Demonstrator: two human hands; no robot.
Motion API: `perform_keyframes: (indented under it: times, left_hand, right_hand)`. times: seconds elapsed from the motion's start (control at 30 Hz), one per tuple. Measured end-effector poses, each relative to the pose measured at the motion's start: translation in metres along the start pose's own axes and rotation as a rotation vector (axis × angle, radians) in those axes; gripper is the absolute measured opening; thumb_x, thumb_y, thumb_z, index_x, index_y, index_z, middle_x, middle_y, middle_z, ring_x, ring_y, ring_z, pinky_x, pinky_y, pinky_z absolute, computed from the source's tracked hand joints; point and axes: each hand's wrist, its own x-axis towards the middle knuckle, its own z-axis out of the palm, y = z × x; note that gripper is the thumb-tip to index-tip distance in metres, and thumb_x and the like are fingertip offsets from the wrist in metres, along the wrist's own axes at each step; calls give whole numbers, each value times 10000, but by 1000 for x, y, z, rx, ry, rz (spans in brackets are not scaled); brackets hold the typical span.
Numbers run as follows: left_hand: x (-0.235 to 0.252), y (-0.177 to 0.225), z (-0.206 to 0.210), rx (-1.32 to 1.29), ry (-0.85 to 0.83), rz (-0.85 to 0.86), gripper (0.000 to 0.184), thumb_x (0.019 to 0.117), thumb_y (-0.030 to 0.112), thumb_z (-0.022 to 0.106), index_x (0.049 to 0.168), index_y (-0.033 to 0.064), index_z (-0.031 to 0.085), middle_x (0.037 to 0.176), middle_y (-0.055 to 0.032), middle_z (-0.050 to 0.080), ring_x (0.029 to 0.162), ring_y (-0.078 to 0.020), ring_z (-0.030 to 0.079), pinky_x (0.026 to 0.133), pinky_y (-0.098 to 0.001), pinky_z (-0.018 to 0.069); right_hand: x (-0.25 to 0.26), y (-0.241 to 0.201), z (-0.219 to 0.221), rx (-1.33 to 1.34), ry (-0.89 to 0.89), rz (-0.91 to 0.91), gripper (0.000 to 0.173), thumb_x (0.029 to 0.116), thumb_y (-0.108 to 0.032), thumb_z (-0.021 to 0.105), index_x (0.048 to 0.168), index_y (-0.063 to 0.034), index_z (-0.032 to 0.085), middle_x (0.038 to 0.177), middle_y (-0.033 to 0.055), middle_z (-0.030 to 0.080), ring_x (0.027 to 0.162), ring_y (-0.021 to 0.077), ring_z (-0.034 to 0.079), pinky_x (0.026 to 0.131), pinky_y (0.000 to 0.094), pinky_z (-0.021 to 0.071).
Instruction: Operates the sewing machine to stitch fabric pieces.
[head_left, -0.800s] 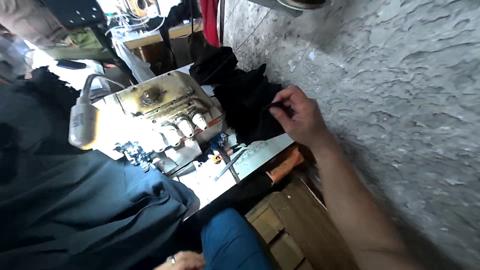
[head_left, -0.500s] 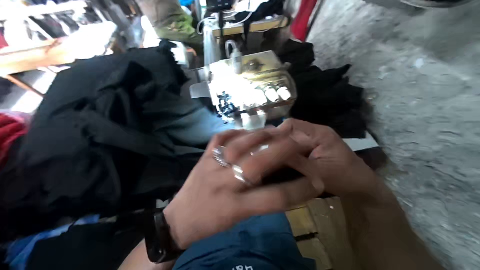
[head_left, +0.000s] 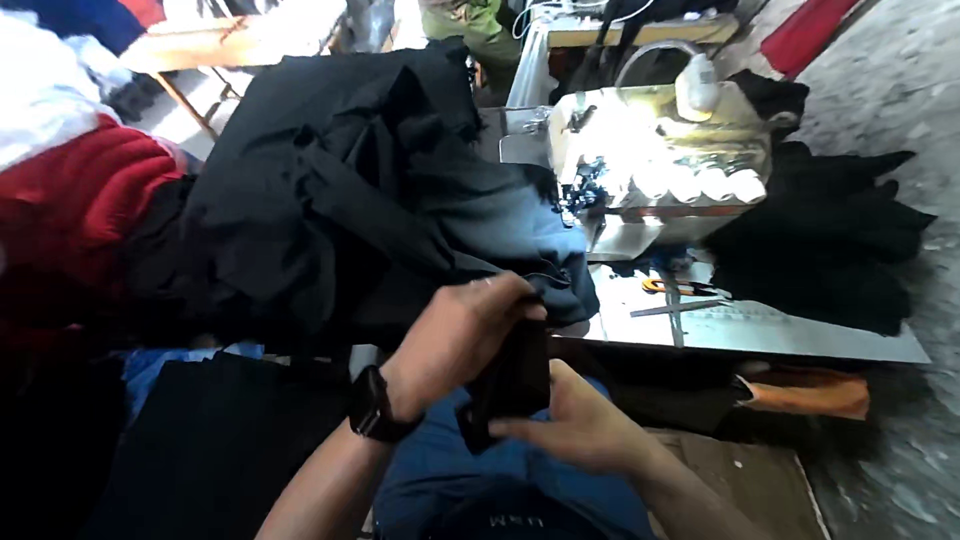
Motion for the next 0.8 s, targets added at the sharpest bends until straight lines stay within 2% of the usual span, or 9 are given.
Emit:
perform_keyframes:
  times: [0.07, 0.2, 0.3, 0.37, 0.4, 0.5, 0.6, 0.7, 0.8]
  left_hand:
    - [9, -12, -28, 70, 96, -28, 151, 1034, 158, 606, 1051, 47, 707, 926, -6, 740, 820, -40, 693, 759, -231, 593]
    - [15, -52, -53, 185, 203, -143, 194, 1072, 149, 526, 1077, 36, 684, 915, -26, 714, 778, -45, 663, 719, -236, 569]
    - [57, -80, -67, 271, 342, -161, 225, 1072, 186, 547, 1087, 10, 686, 953, -79, 717, 816, -84, 669, 762, -266, 557]
    - [95, -114, -70, 307, 363, -141, 269, 1072, 219, 543, 1089, 7, 708, 951, -88, 737, 835, -98, 687, 789, -291, 560]
    - [107, -135, -69, 329, 322, -144, 293, 1080, 231, 523, 1088, 0, 702, 931, -107, 726, 829, -140, 687, 793, -340, 557]
    - [112, -195, -65, 403, 197, -220, 354, 1099, 283, 461, 1047, 6, 675, 827, -160, 687, 775, -303, 691, 733, -541, 547]
    - [110, -213, -58, 436, 229, -275, 347, 1102, 279, 459, 1044, 16, 679, 809, -166, 692, 766, -315, 699, 715, -539, 545]
    - [108, -216, -54, 452, 250, -261, 349, 1101, 272, 461, 1017, 5, 670, 791, -163, 682, 748, -311, 691, 697, -525, 539]
    - [108, -215, -56, 465, 228, -247, 378, 1106, 307, 449, 1006, 10, 660, 780, -165, 671, 748, -316, 688, 697, -536, 536]
  right_hand:
    - [2, 3, 2, -130, 174, 10, 123, 917, -140, 764, 1027, -87, 749, 917, -43, 767, 844, 26, 726, 780, 250, 633]
    - [6, 4, -30, 97, 353, 68, 86, 935, -115, 740, 991, -60, 775, 888, 16, 775, 794, 81, 735, 755, 265, 636]
    - [41, -3, -32, 232, 495, 34, 109, 984, -108, 686, 983, -17, 747, 784, 44, 749, 611, 103, 699, 560, 265, 620]
    - [69, -8, -28, 143, 503, 45, 189, 1035, -150, 620, 936, -23, 720, 691, 13, 721, 509, 69, 646, 465, 223, 564]
    - [79, -9, -26, 43, 484, 64, 235, 1053, -187, 596, 907, -40, 706, 648, -8, 712, 479, 55, 633, 436, 209, 540]
    - [78, 3, -21, -319, 437, 47, 342, 1083, -276, 518, 839, -93, 673, 569, -73, 621, 437, 9, 571, 406, 192, 496]
    - [25, 14, -16, -567, 430, -31, 390, 1075, -318, 501, 780, -104, 640, 565, -39, 578, 456, 27, 560, 419, 219, 484]
    - [-37, -4, -9, -505, 412, 71, 398, 1061, -241, 553, 769, 7, 661, 597, 78, 611, 510, 103, 591, 483, 273, 493]
    - [-33, 17, -6, -405, 444, 11, 402, 1091, -288, 512, 803, -50, 658, 597, -1, 604, 476, 45, 573, 443, 229, 508]
